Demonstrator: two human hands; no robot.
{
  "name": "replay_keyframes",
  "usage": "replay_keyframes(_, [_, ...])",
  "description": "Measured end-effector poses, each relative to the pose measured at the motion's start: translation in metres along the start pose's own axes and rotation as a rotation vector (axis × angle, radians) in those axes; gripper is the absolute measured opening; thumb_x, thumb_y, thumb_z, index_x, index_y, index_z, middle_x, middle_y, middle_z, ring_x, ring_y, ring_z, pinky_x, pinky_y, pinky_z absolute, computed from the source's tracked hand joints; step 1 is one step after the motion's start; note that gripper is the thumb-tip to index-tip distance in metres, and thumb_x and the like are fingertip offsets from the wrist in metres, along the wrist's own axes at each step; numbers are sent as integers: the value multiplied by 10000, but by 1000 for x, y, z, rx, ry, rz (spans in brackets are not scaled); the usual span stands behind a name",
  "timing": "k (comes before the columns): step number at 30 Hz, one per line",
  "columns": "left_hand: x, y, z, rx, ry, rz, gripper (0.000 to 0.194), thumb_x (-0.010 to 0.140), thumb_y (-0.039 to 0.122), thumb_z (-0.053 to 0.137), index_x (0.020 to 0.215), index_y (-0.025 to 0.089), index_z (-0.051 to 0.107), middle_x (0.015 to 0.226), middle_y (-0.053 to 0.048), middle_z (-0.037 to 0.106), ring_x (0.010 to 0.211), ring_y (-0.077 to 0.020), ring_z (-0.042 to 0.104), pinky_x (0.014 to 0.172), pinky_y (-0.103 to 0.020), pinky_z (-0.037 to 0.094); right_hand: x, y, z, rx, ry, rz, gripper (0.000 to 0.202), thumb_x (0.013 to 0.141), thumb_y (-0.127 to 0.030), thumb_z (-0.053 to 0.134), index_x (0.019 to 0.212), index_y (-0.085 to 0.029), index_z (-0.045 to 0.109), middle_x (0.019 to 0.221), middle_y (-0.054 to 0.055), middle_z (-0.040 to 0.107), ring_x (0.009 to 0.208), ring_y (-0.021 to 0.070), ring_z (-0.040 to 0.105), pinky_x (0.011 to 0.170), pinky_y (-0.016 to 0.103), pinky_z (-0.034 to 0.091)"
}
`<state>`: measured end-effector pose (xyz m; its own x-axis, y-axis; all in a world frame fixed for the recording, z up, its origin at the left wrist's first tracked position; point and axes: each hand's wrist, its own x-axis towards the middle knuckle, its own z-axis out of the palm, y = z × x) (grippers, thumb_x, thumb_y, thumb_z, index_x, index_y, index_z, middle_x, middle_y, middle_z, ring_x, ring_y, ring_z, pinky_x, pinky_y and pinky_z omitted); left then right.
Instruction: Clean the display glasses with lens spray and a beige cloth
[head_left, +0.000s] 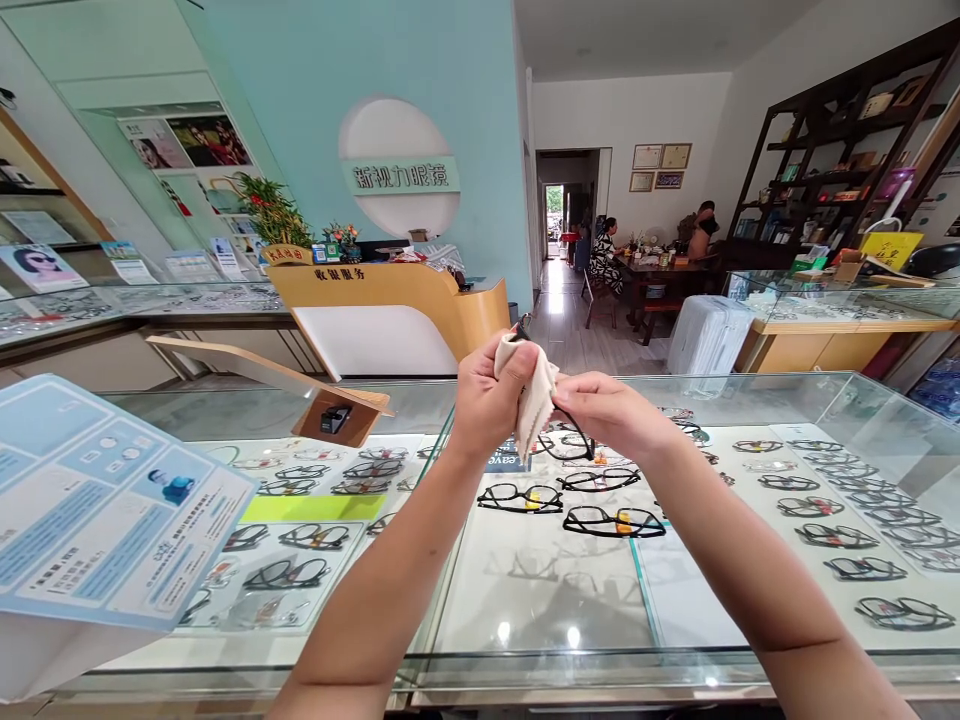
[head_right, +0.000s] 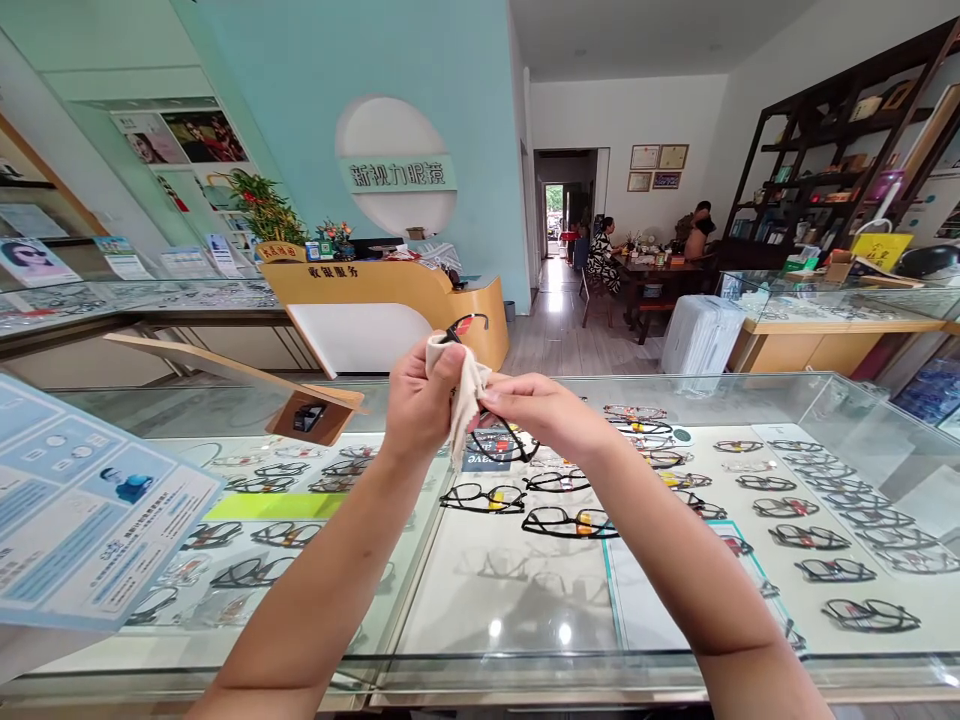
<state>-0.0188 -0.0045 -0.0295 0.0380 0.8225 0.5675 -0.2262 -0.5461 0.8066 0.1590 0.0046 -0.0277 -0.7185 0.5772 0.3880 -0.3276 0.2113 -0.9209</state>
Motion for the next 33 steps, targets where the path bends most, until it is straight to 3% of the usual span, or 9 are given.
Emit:
replay_keyframes(4, [7,1,-5,15,17,-33,650,909,823,747,736,212,611,518,17,597,416,-119,522,416,-257,400,-3,-2,-7,-101,5,-17,360,1045,-527,730,948,-206,864,1095,67,713,1047,207,636,998,339,486])
replay_keyframes(9, [20,0,-13,-50,106,-38,628,843,811,827,835,196,698,725,-29,738,660,-182,723,566,-277,563,-10,-18,-21,-27,140,-40,343,1000,-530,786,885,-216,864,1024,60,693,1053,215,667,992,326,534])
replay_keyframes(12, [24,0,-17,-62,157,-36,620,837,799,838,890,194,715,775,-42,761,751,-206,766,621,-284,602,-12,-21,-26,13,178,-48,353,967,-540,819,851,-209,860,984,69,720,1100,231,696,1003,321,553])
replay_keyframes(17, [24,6,-26,-32,60,-78,552,828,713,903,1023,213,776,773,2,669,676,-144,677,647,-269,615,-14,-19,-30,29,178,-30,382,992,-552,781,874,-196,853,963,83,784,991,221,725,1007,345,573])
replay_keyframes(21, [21,11,-26,-13,27,-47,438,892,651,866,892,223,774,708,20,546,589,-107,536,577,-233,554,-15,-17,-32,11,195,-35,385,1001,-565,768,931,-199,865,969,82,793,1010,229,741,988,352,581])
replay_keyframes(24, [19,11,-21,-60,34,-86,382,916,587,850,908,211,780,735,10,568,592,-105,541,551,-219,537,-14,-16,-32,-6,187,-41,404,1005,-589,755,950,-203,864,1001,82,797,1010,227,733,1019,372,574])
replay_keyframes(28, [19,8,-17,-139,96,-249,318,973,478,780,1108,192,814,982,-68,744,799,-153,708,583,-213,583,-16,-21,-22,-290,266,-101,394,1058,-580,688,1016,-236,874,1043,62,797,1016,227,691,1044,397,527])
replay_keyframes(33, [23,3,-13,-317,148,-430,317,1093,394,631,1272,166,759,1269,-136,795,1052,-197,790,857,-301,679,-16,-23,5,-935,406,-267,356,1141,-430,563,1065,-224,843,1022,77,754,988,241,642,939,402,469])
